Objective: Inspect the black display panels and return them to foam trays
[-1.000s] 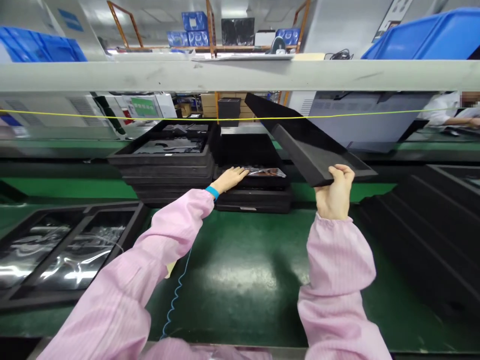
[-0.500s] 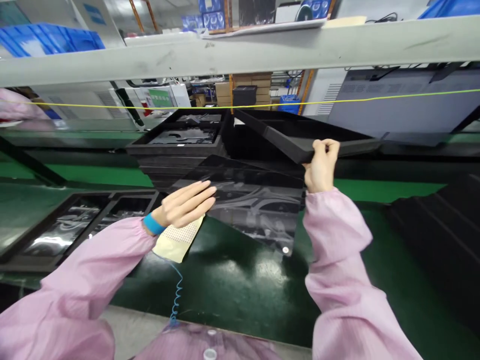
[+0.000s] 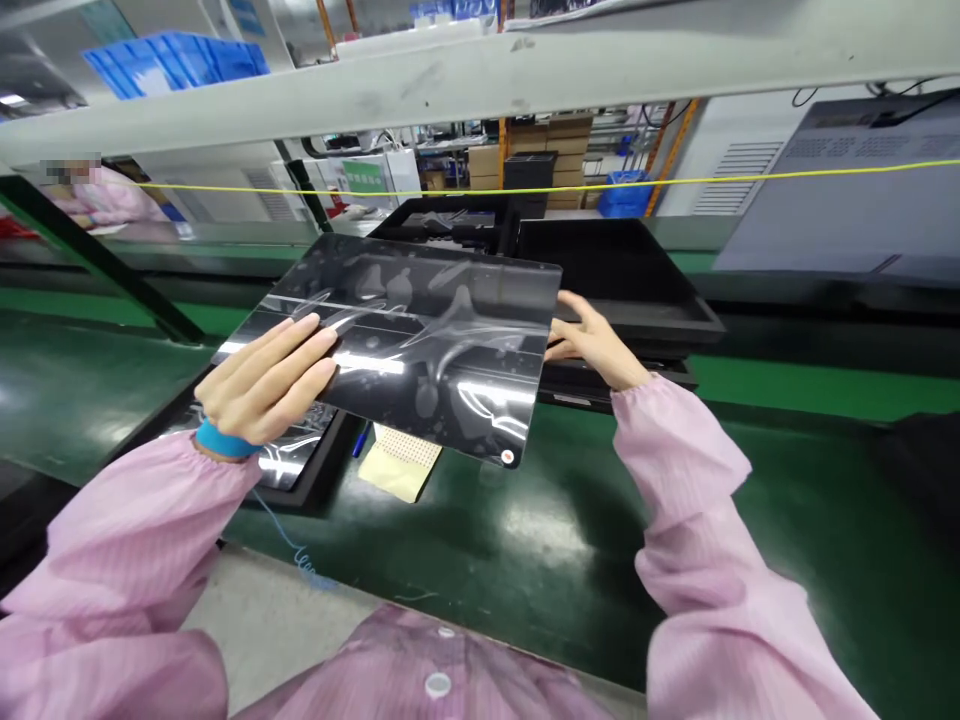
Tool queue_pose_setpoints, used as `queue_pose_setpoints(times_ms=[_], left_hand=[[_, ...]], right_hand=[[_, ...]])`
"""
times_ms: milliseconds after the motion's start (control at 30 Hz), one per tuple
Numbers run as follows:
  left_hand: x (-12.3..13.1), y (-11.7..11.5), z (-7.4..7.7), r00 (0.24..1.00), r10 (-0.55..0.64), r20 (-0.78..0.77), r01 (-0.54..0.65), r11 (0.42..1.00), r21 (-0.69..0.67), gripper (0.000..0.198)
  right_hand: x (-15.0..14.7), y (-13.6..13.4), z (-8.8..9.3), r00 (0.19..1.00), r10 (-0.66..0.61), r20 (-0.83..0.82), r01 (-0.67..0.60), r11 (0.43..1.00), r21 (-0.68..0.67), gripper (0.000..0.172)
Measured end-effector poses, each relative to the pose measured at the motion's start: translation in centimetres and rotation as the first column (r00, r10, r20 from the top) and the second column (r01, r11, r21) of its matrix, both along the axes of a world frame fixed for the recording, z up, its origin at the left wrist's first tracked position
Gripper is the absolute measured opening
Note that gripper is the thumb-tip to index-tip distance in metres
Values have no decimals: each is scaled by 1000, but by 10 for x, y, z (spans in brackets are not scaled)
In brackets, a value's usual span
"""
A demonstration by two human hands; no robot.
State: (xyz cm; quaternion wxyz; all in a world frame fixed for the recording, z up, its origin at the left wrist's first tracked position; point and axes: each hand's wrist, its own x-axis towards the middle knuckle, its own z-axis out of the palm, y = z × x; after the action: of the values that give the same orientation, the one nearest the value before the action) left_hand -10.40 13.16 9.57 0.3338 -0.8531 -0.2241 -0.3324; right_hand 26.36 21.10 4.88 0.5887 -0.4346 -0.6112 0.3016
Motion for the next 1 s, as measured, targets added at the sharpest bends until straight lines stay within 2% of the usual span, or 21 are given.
queue_pose_setpoints(times_ms=[33, 100, 167, 200, 233, 267, 333, 367, 400, 467, 533, 600, 633, 700, 733, 767, 800, 867, 900, 933, 1000], left_hand=[[-2, 0, -1, 999, -37, 10, 37, 999, -1, 15], [-5, 0, -2, 998, -61, 23, 62, 998, -16, 14], [-6, -2, -3, 998, -51, 38, 52, 998, -22, 10], [-6, -4, -3, 996, -64, 55, 65, 998, -10, 10], [-6, -7, -2, 990, -104, 90, 103, 995, 16, 13], [-6, -9, 0, 977, -158, 143, 155, 987, 32, 17], [-8, -16, 6, 939, -195, 285, 214, 976, -36, 24], [-10, -18, 10, 920, -143, 365, 206, 968, -141, 23], [-12, -20, 14, 901, -52, 432, 190, 940, -284, 20], [-18, -21, 21, 856, 156, 492, 201, 777, -596, 12], [-25, -16, 21, 812, 292, 505, 321, 499, -805, 15], [-31, -7, 15, 768, 405, 496, 454, 203, -868, 23], [-33, -2, 10, 747, 465, 476, 493, 93, -865, 27], [-38, 8, 0, 717, 560, 416, 522, -36, -852, 36], [-40, 12, -5, 697, 586, 414, 531, -33, -847, 40], [-43, 15, -11, 663, 599, 450, 544, 27, -838, 42], [-45, 17, -17, 603, 601, 525, 563, 146, -814, 43], [-50, 21, -34, 415, 559, 718, 526, 497, -690, 41], [-52, 22, -46, 320, 518, 793, 439, 661, -609, 40], [-53, 24, -61, 251, 485, 838, 328, 771, -545, 40], [-52, 30, -94, 191, 488, 852, 146, 844, -516, 38]], right_hand=[[-3, -8, 5, 1000, 4, 23, -5, 999, 53, 54], [-10, -25, 16, 985, -82, 153, 30, 947, 319, 74], [-17, -41, 29, 918, -258, 302, -5, 752, 659, 78], [-19, -48, 35, 873, -335, 354, -62, 644, 763, 72], [-21, -54, 40, 845, -358, 398, -125, 590, 798, 62], [-22, -60, 44, 855, -282, 435, -176, 631, 755, 51], [-25, -70, 46, 906, 37, 423, -269, 820, 505, 27], [-28, -74, 43, 912, 200, 357, -325, 885, 335, 15], [-32, -79, 38, 905, 327, 271, -381, 907, 178, 8], [-46, -88, 23, 879, 456, 139, -457, 889, -27, 13], [-66, -99, 4, 847, 530, 44, -518, 841, -154, 28], [-88, -108, -12, 822, 562, -86, -563, 782, -267, 39], [-98, -109, -16, 822, 549, -149, -566, 764, -309, 42], [-116, -103, -15, 848, 465, -254, -529, 767, -362, 40], [-122, -95, -9, 864, 406, -297, -497, 781, -378, 37], [-127, -84, 0, 878, 342, -335, -460, 796, -394, 33], [-131, -70, 11, 887, 277, -368, -422, 809, -410, 32], [-136, -37, 39, 892, 153, -425, -351, 826, -441, 35], [-139, -19, 53, 887, 94, -451, -317, 834, -451, 36], [-141, -2, 66, 879, 40, -476, -284, 845, -453, 35], [-145, 32, 86, 851, -56, -522, -212, 873, -439, 27]])
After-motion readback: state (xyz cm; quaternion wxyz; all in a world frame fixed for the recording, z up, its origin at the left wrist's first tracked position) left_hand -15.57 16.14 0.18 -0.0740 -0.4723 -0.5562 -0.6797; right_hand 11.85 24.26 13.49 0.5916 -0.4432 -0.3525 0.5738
